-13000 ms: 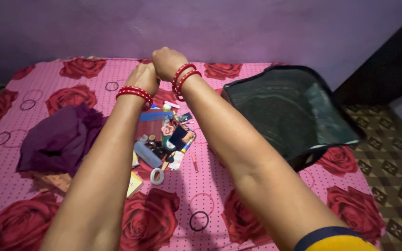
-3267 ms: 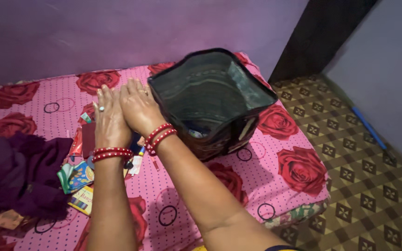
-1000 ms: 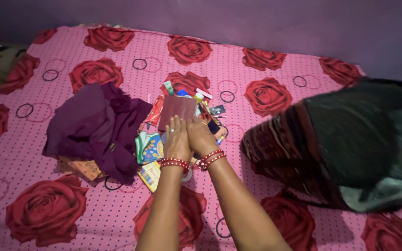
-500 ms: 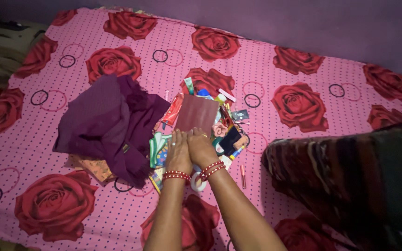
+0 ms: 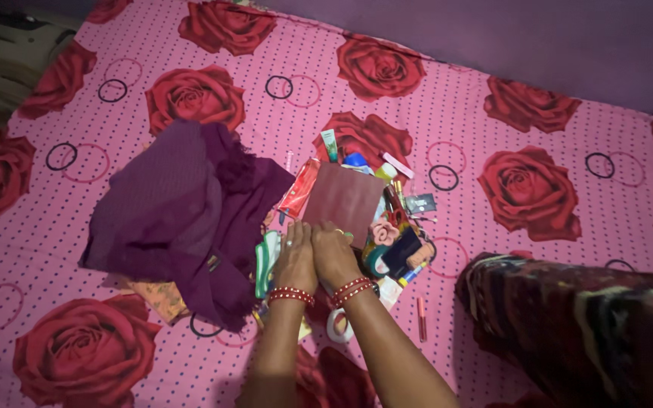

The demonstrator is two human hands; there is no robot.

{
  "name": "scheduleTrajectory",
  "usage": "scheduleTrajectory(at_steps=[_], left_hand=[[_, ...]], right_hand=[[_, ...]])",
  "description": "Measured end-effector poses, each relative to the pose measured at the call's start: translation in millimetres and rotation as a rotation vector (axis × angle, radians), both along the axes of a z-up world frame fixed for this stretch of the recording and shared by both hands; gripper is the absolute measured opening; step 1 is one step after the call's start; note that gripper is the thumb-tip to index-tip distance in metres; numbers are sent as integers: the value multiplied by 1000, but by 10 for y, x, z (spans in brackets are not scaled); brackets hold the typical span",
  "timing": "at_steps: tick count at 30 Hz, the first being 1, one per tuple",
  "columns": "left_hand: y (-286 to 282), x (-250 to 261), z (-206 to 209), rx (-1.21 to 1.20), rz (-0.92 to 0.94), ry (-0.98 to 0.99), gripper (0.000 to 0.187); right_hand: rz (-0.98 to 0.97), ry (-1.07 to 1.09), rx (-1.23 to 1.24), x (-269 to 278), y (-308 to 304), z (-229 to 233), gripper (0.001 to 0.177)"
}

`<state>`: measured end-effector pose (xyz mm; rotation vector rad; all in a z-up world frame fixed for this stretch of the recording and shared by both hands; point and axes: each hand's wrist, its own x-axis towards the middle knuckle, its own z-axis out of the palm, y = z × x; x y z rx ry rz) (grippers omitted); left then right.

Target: The person packs a patterned tote bag with various personal items from a bed. They place a blue water bottle, a white tube, a small box, a pen, a toothbrush, a hair clip, and a small notebook into the bag one by one.

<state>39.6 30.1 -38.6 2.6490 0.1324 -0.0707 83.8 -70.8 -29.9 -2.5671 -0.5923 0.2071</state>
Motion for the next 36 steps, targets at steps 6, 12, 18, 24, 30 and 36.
scheduleTrajectory(at_steps=[6, 12, 18, 24, 30, 36], left_hand=[[167, 403, -370, -40, -24, -54, 50], [406, 818, -953, -264, 10, -16, 62], [536, 1137, -1406, -315, 55, -9, 58], [659, 1440, -1681, -318, 57, 83, 67], [818, 1463, -1805, -304, 85, -141, 57], [1005, 1400, -1359, -256, 199, -222, 57]], right_hand=[[-16, -22, 67, 366, 143, -158, 22], [5, 63, 141, 864, 197, -316, 16], [66, -131, 174, 1233, 374, -549, 14], [75, -209, 298, 1710, 500, -1144, 22], [-142, 225, 809, 2112, 615, -1683, 27], [-253, 369, 907, 2232, 679, -1818, 32]])
